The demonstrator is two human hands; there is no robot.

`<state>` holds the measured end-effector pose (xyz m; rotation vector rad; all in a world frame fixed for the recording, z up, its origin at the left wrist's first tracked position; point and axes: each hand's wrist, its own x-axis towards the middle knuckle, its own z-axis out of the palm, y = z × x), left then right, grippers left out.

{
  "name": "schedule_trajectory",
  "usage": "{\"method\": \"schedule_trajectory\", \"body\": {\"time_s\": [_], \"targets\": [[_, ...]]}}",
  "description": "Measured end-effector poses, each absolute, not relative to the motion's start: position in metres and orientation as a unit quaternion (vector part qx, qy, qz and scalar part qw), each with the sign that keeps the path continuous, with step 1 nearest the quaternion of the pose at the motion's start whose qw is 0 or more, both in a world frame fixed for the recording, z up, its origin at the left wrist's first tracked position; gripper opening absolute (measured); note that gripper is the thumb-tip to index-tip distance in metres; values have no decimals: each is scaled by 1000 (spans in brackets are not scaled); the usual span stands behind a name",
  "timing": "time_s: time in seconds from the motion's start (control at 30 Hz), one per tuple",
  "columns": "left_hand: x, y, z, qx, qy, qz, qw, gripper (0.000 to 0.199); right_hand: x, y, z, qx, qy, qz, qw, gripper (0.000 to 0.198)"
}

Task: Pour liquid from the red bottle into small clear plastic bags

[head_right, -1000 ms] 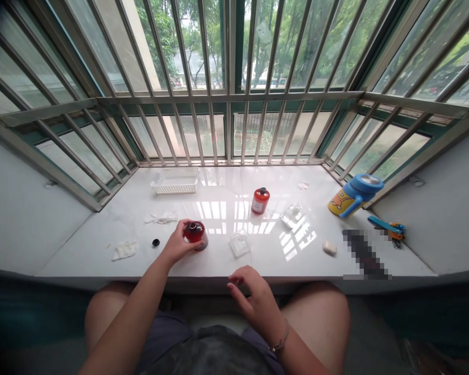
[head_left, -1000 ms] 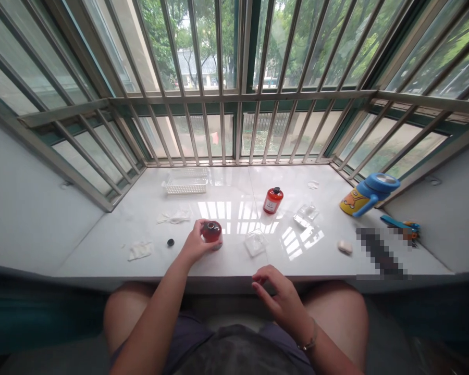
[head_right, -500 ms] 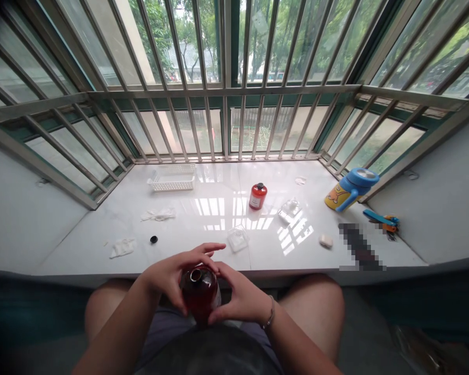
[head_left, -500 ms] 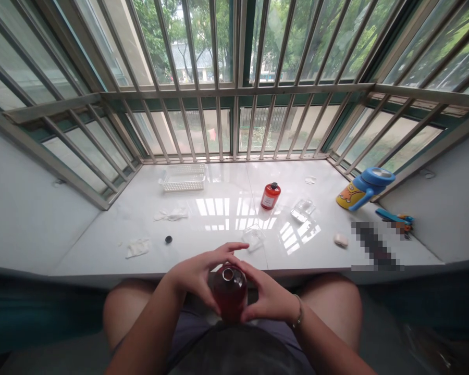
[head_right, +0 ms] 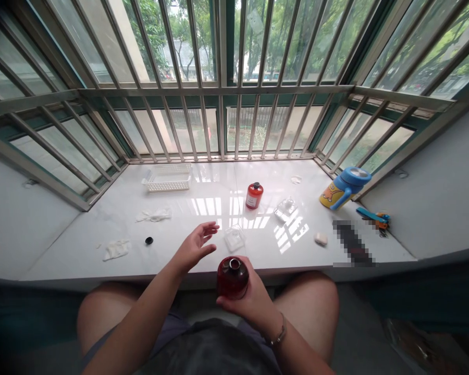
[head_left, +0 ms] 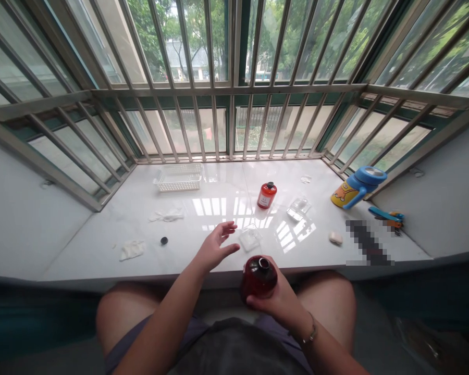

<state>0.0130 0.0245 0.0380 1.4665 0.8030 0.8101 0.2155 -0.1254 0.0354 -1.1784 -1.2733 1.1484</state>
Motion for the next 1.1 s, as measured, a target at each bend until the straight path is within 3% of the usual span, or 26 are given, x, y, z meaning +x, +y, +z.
{"method": "schedule_trajectory", "body": {"time_s": [0.1, 0.23, 0.33, 0.53, 0.73, 0.93, 1.1], "targets": [[31, 28, 22, 677, 461, 324, 473, 78, 232, -127, 25, -591, -472, 385, 529, 75], [59, 32, 9, 726, 485, 277, 401, 96, 250, -125, 22, -645, -462, 310, 524, 78], [74, 35, 0, 738, 472, 276, 396, 97, 257, -123, 23, -648, -477, 278, 525, 77], [71, 29, 1, 745, 457, 275, 401, 66, 266, -120, 19, -663, -512, 222, 500, 81], [35, 1, 14, 763, 401, 294, 413, 66, 276, -112, 7, -652, -594, 148, 447, 78], [7, -22, 23, 731, 436, 305, 428, 79, 273, -100, 3, -619, -653, 83, 429, 74], [-2, -32, 31, 729, 444, 304, 423, 74, 268, -91, 8, -604, -683, 36, 409, 68]]}}
